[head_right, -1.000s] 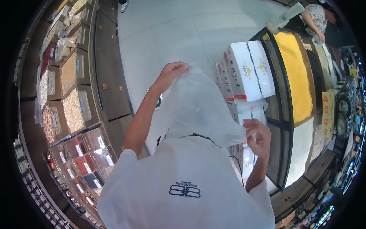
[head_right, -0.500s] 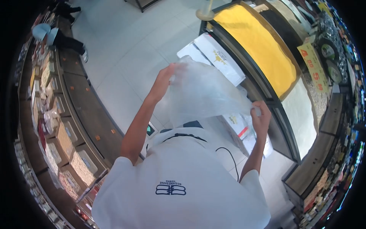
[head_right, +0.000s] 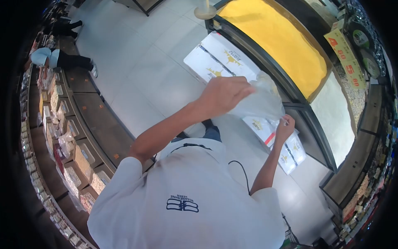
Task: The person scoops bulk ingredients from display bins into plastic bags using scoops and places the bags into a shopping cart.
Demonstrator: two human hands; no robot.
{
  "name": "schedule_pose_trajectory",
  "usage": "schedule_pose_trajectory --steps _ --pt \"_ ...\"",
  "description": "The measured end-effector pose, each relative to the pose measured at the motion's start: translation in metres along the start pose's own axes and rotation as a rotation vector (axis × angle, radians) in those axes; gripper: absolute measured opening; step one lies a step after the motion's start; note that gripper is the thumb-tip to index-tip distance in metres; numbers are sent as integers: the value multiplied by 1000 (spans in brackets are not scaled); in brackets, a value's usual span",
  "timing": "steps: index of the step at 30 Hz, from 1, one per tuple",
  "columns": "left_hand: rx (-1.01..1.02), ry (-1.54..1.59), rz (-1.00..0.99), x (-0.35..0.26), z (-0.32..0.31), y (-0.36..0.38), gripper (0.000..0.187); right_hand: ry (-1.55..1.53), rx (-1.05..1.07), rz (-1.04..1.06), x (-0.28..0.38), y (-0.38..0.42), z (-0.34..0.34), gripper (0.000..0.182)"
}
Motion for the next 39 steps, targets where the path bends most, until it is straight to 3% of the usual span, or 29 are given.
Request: schedule_pose_trajectory --steps 1,2,4,7,12,16,19,20,21,23,24,27,28,31,35,37,38,39 --pt "-27 29 -52 8 5 8 31 -102 2 -60 -1 2 -8 21" --pt "-35 184 250 47 18 7 33 -210 1 -111 1 -2 -22 25" --pt "-78 355 414 87 55 27 38 -464 -5 -130 15 -9 -56 31" --pt "-121 456 560 137 105 93 44 -722 252 -370 40 -4 -113 29" --pt "-373 557 868 232 191 233 49 -884 716 -201 164 12 -237 41" --pt "-614 613 959 284 255 342 50 -1036 1105 -308 275 63 -371 45" --pt "-883 630 978 308 310 431 48 -661 1328 -86 370 120 -460 44" --pt "-987 638 1036 320 325 469 45 -587 1327 104 408 139 -481 40" --pt "-1117 651 1049 328 338 509 44 -582 1375 279 459 167 -493 23" --pt "-1346 682 1061 341 362 580 43 -570 1445 459 535 226 -516 21" --pt "-1531 570 1088 337 375 615 43 -618 1417 626 572 258 -523 20" --pt "-1814 -259 1294 315 385 708 52 -679 1381 1022 653 355 -513 18" --pt "-1891 -170 1232 292 395 713 56 -660 1416 1114 683 385 -493 17" --pt "-1820 199 1071 250 417 692 50 -731 1471 1499 735 475 -461 14" --pt "-1535 200 1270 219 456 646 53 -837 1721 1873 743 559 -442 18" --pt "-1374 72 1460 229 467 640 63 -690 2042 2033 741 599 -441 17" --pt "-1372 4 1479 244 464 643 65 -560 2342 1739 745 614 -443 15" --pt "-1384 92 1542 254 457 654 64 -571 2389 1868 742 628 -445 15"
Point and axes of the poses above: each hand's wrist, its own y-axis away from the middle knuckle, its own z-axis out of the back of the hand, x = y × z, the point moved 7 cm from there along -y, towards the middle knuckle, and after that the axes turned 9 degrees about z, right-handed, at the moved point
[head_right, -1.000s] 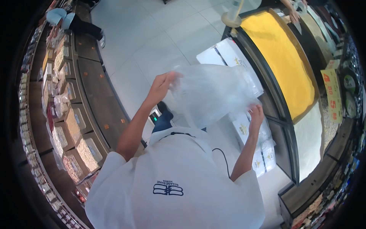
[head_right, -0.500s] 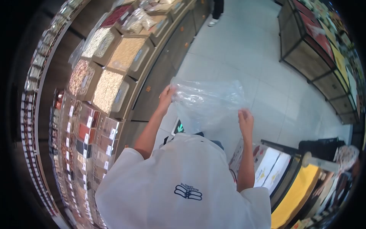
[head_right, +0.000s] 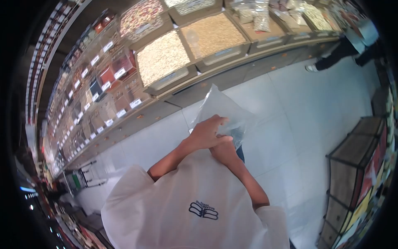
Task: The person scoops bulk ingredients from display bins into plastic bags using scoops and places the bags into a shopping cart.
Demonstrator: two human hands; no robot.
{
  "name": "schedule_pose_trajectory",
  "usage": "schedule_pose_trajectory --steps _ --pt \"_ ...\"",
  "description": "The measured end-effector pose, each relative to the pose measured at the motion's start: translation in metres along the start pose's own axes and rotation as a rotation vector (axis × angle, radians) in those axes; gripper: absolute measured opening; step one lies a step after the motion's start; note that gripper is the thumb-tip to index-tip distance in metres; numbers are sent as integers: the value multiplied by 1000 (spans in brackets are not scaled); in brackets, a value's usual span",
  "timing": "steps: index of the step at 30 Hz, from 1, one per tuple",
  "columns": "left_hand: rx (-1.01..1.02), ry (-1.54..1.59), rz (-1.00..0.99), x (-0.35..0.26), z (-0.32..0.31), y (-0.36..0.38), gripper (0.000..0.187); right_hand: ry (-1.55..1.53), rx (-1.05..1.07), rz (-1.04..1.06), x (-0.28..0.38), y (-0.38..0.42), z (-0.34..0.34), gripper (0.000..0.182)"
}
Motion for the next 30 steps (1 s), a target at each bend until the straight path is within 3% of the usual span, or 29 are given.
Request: schedule_pose_trajectory --steps 2,3,5,7,10,13,16,17,20,21,24,27,30 --pt "53 38 167 18 -5 -13 61 60 176 137 -21 -14 -15 14" --pt "-19 104 207 29 3 -16 51 134 421 92 -37 -20 -26 17" --pt "-59 79 337 64 5 -18 37 61 468 209 -24 -42 -8 17" --pt "-133 285 283 99 5 -5 25 17 555 367 -29 -54 -14 18" --pt "-258 630 600 132 6 37 21 -112 759 517 -14 -74 -17 21" --pt "-537 998 754 141 5 89 18 -208 841 575 6 -99 -15 23" --pt "-783 1304 788 162 -13 139 19 -221 466 616 9 -136 -15 25" --pt "-876 1465 739 170 -21 151 17 -187 362 516 3 -149 -19 22" --pt "-1046 1828 563 205 -47 179 13 27 147 549 8 -173 -36 19" --pt "-1044 1881 505 219 -55 186 12 44 148 598 11 -176 -53 18" --pt "-1037 1943 426 251 -40 204 12 -237 616 388 -1 -181 -140 18" --pt "-1089 1912 368 289 -9 235 13 -254 572 397 42 -185 -196 17" --pt "-1170 1779 538 334 14 277 16 -263 600 465 98 -200 -256 17"
Point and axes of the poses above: each hand's wrist, its own y-axis away from the middle knuckle, its own z-axis out of the back of the hand, x = y × z, the point moved 7 cm from there along -y, towards the middle knuckle, and after that the axes turned 9 degrees about z, right-handed, at the moved point
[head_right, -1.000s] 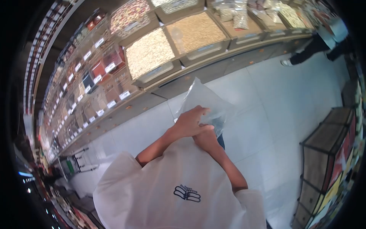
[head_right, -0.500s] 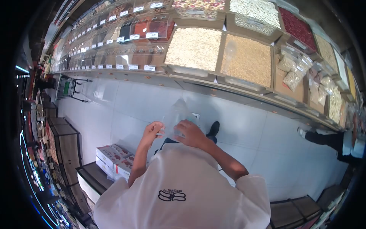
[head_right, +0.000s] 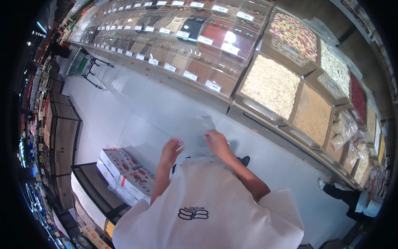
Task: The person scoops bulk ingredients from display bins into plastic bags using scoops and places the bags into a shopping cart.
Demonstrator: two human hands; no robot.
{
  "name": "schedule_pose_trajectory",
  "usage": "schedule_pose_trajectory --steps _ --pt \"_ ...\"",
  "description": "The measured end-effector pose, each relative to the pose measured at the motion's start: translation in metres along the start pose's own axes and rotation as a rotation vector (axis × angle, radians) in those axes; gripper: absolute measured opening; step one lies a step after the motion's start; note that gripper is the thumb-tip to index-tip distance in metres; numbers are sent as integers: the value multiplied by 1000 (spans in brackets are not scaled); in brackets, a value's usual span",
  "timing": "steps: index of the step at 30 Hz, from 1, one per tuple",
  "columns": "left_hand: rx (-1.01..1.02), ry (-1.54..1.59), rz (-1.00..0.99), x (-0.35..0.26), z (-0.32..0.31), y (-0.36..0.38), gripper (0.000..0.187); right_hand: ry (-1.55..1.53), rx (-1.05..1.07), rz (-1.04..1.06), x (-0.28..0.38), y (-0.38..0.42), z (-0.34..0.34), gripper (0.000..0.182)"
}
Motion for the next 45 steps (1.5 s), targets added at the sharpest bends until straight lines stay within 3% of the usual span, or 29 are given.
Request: schedule_pose_trajectory --steps 3,7,12,17,20,24,31,35,38,45 --pt "-89 8 -2 -44 33 2 22 -46 87 25 25 -43 -49 17" --pt "-59 -15 27 -80 67 -7 29 -64 209 93 45 -92 -107 19" --pt "-94 7 50 -107 95 -38 27 -54 366 223 54 -137 -170 19" --pt "-128 30 -39 -144 110 -57 35 -129 507 180 62 -187 -224 19" --pt "-266 -148 -222 -185 131 -67 35 -202 584 244 66 -228 -264 18" --pt "-395 -97 -162 -229 190 -98 34 -253 728 333 65 -298 -329 17" --pt "-391 28 -245 -359 275 -122 19 -389 1019 395 112 -430 -424 17" --pt "-622 -66 -304 -413 338 -113 13 -388 1028 390 127 -491 -468 15" --pt "-760 111 -417 -436 377 -111 14 -405 999 362 136 -538 -489 14" --pt "-852 209 -237 -496 436 -146 31 -369 890 230 116 -630 -528 11"
Point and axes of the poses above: each hand's wrist, its own y-axis away from the middle knuckle, its own z-axis out of the back of the hand, x = y × z, the point moved 7 cm from there along -y, towards the middle knuckle, and after that the axes turned 9 degrees about z, right-handed, at the moved point
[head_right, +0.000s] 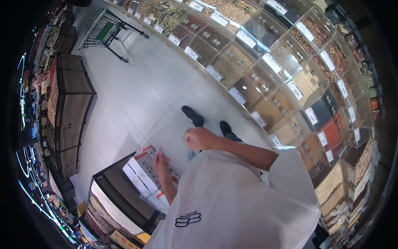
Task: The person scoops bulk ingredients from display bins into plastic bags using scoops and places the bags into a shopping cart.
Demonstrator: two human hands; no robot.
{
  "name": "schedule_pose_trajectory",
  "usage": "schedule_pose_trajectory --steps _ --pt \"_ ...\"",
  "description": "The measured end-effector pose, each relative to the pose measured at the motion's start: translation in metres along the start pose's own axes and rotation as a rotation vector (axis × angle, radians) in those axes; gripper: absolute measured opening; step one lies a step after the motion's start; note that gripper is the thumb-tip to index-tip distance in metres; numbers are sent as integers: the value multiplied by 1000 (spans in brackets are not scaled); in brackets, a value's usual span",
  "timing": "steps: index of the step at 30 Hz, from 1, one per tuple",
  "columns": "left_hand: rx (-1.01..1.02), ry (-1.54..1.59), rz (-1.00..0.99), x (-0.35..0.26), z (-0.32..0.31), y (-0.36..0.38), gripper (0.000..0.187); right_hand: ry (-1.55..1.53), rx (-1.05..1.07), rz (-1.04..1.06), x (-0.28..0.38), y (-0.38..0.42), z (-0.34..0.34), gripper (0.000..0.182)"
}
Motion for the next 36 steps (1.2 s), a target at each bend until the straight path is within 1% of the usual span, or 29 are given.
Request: schedule_pose_trajectory --steps 3,6,9,10,13,14,17,18,19,20,24,25,27,29,31,33,34,36 --pt "66 -67 143 -22 -14 -46 35 34 -57 -75 -25 -34 23 12" --pt "207 -6 202 -43 -24 -114 37 24 -165 -135 -50 -69 35 13" --pt "232 -15 314 -86 -41 -173 40 15 -339 -125 -74 -107 46 11" --pt "261 -47 354 -102 -45 -193 41 16 -371 -175 -80 -121 50 12" --pt "220 -135 390 -153 -57 -239 39 -71 -457 -184 -82 -161 60 13" --pt "258 -142 382 -169 -62 -251 38 -112 -493 -220 -78 -173 65 11" --pt "261 -316 356 -202 -69 -298 36 -238 -535 -246 -97 -196 52 13" --pt "342 -599 188 -217 -75 -308 34 -253 -521 -212 -99 -204 50 15" --pt "233 -409 327 -222 -77 -320 32 -297 -541 -205 -103 -209 49 16" --pt "246 -383 318 -228 -81 -333 31 -342 -560 -196 -107 -212 48 16" --pt "297 -386 248 -252 -110 -354 31 -463 -667 -226 -122 -214 60 15" --pt "378 -407 242 -257 -120 -355 32 -457 -706 -241 -132 -209 65 15" --pt "258 -502 212 -260 -134 -353 33 -468 -781 -276 -151 -200 68 15" --pt "255 -582 213 -263 -144 -350 34 -398 -835 -341 -169 -188 73 14" --pt "266 -632 220 -261 -151 -353 34 -409 -898 -434 -188 -176 75 15" --pt "286 -653 245 -257 -151 -355 34 -509 -956 -501 -202 -163 71 16" --pt "257 -660 246 -255 -153 -353 33 -551 -982 -536 -209 -155 70 16" --pt "199 -654 239 -250 -160 -348 32 -603 -1049 -526 -220 -141 67 17"
Point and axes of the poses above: each hand's wrist, its own y-axis away from the middle knuckle, its own z-axis out of the back of the hand, x = y × z, the point moved 7 cm from there along -y, towards the middle knuckle, and after that the axes turned 9 degrees about z, right-handed, at the moved point
